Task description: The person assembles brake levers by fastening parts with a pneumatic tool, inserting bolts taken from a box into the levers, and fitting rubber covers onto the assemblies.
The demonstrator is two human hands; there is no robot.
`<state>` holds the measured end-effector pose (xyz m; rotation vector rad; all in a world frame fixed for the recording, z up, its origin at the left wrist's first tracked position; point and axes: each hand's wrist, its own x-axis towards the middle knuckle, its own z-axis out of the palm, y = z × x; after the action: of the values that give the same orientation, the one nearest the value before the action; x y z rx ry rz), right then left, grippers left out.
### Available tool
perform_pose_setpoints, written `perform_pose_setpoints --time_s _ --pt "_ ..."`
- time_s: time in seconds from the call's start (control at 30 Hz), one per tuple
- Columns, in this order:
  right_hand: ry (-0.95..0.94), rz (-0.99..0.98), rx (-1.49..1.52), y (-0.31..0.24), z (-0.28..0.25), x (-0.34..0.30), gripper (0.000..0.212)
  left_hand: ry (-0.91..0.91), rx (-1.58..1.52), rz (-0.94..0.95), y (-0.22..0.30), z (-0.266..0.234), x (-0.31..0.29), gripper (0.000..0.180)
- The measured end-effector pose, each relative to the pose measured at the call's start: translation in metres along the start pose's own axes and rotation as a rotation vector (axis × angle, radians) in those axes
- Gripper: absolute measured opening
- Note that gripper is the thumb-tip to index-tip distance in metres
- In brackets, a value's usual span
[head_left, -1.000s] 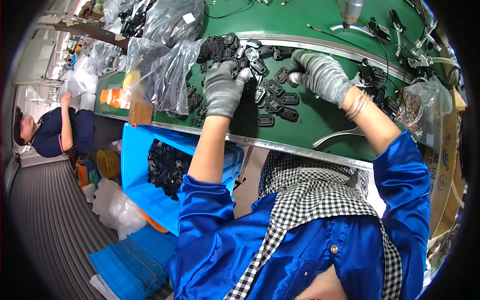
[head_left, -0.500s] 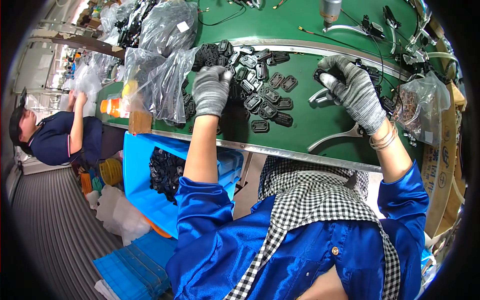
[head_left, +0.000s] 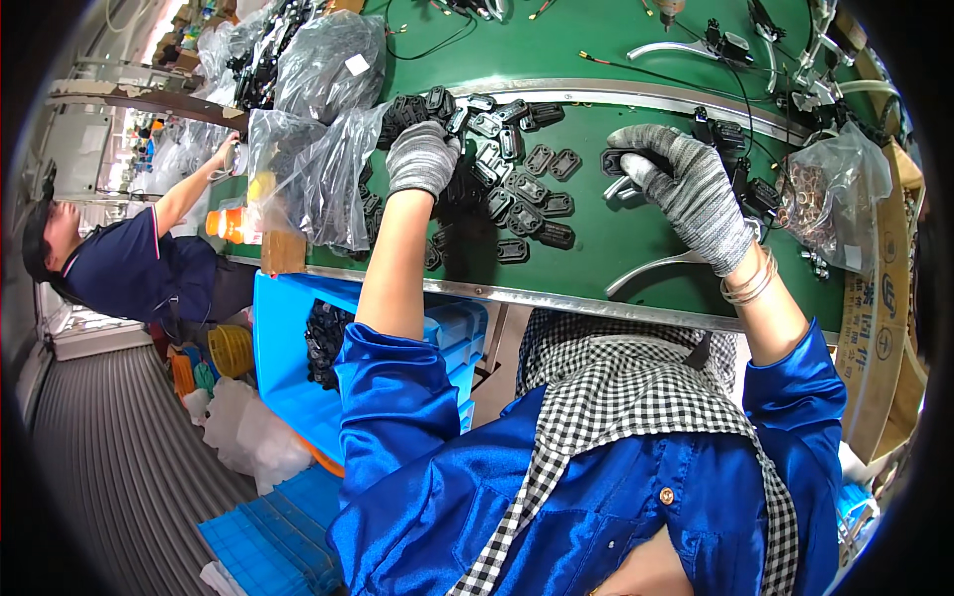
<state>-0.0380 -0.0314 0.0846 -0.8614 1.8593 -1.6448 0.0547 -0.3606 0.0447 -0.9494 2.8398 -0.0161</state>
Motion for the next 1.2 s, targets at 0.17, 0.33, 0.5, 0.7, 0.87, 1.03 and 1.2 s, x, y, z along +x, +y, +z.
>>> perform_pose_setpoints --time_s 0.17,0.33,0.5,0.7,0.87,1.03,1.2 --pt "0.044 -0.091 -0.036 0.004 -0.002 -0.005 0.023 -0.128 0.17 0.089 0.007 -0.009 -0.007 0.039" --pt "0.065 -0.137 -0.129 0.005 -0.002 -0.007 0.022 -0.059 0.137 0.127 -0.006 -0.005 -0.016 0.064" --pt "0.066 -0.167 -0.116 0.004 -0.002 -0.009 0.022 -0.034 -0.037 0.167 -0.023 0.007 -0.004 0.047" --pt "0.1 -0.227 -0.201 0.003 -0.009 -0.015 0.021 -0.072 -0.239 0.158 -0.041 0.014 0.003 0.042" --pt "0.127 -0.213 -0.187 0.007 -0.013 -0.018 0.021 -0.179 -0.619 0.083 -0.053 0.015 0.007 0.03" --pt "0.172 -0.053 -0.184 0.003 -0.022 -0.024 0.02 -0.044 -0.782 -0.069 -0.051 -0.002 -0.003 0.02" --pt "0.212 0.091 -0.006 -0.001 -0.018 -0.023 0.015 -0.111 -1.222 0.09 0.009 -0.05 -0.052 0.03"
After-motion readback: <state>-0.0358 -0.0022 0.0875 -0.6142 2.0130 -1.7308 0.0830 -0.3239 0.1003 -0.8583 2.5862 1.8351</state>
